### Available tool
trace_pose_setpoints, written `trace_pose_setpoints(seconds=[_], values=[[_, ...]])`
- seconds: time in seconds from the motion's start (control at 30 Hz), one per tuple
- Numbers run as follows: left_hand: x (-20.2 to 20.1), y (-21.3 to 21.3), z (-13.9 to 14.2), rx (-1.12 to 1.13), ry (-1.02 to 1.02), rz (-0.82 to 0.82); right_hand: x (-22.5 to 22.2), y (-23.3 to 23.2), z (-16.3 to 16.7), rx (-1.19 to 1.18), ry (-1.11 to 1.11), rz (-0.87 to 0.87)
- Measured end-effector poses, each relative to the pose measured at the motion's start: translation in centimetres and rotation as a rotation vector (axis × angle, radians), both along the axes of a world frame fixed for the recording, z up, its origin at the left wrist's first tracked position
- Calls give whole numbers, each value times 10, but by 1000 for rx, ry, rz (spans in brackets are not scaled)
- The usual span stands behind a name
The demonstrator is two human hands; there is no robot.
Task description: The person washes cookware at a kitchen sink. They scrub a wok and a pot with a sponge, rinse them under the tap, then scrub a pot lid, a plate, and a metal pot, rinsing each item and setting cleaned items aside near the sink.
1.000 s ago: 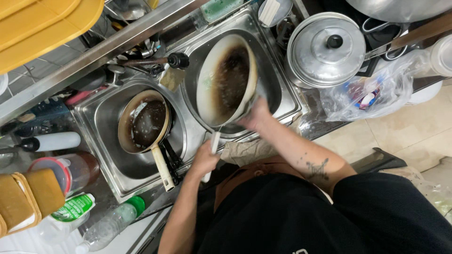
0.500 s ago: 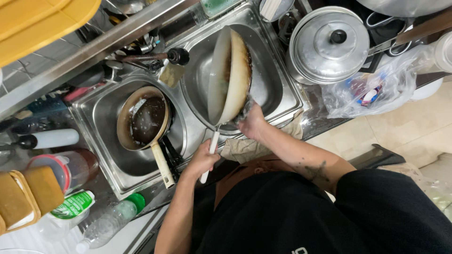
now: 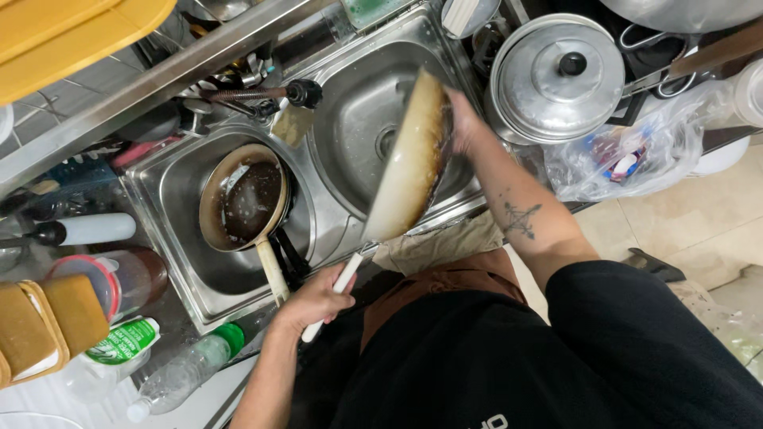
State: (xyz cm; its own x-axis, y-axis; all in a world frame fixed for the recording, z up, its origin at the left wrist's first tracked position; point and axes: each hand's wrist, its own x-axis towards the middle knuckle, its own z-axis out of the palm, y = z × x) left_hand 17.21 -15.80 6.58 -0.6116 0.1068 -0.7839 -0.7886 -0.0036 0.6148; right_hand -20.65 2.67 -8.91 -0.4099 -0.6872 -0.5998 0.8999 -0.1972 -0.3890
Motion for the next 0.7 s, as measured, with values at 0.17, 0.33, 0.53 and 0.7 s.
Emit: trace_pose_setpoints(seconds=[0.17,0.33,0.53,0.7], values=[[-21,23,-26,66,53,152,94,-12,-24,-44,-224,-95],[-78,53,-77,-167,207,231,155,-12,-16,9,-219,-47],[-115,63,-107,-502,63,97,172,-22,-5,128,-85,62],[-121,63,-99,-677,120,0,173,-52,-12,386,-56,76]])
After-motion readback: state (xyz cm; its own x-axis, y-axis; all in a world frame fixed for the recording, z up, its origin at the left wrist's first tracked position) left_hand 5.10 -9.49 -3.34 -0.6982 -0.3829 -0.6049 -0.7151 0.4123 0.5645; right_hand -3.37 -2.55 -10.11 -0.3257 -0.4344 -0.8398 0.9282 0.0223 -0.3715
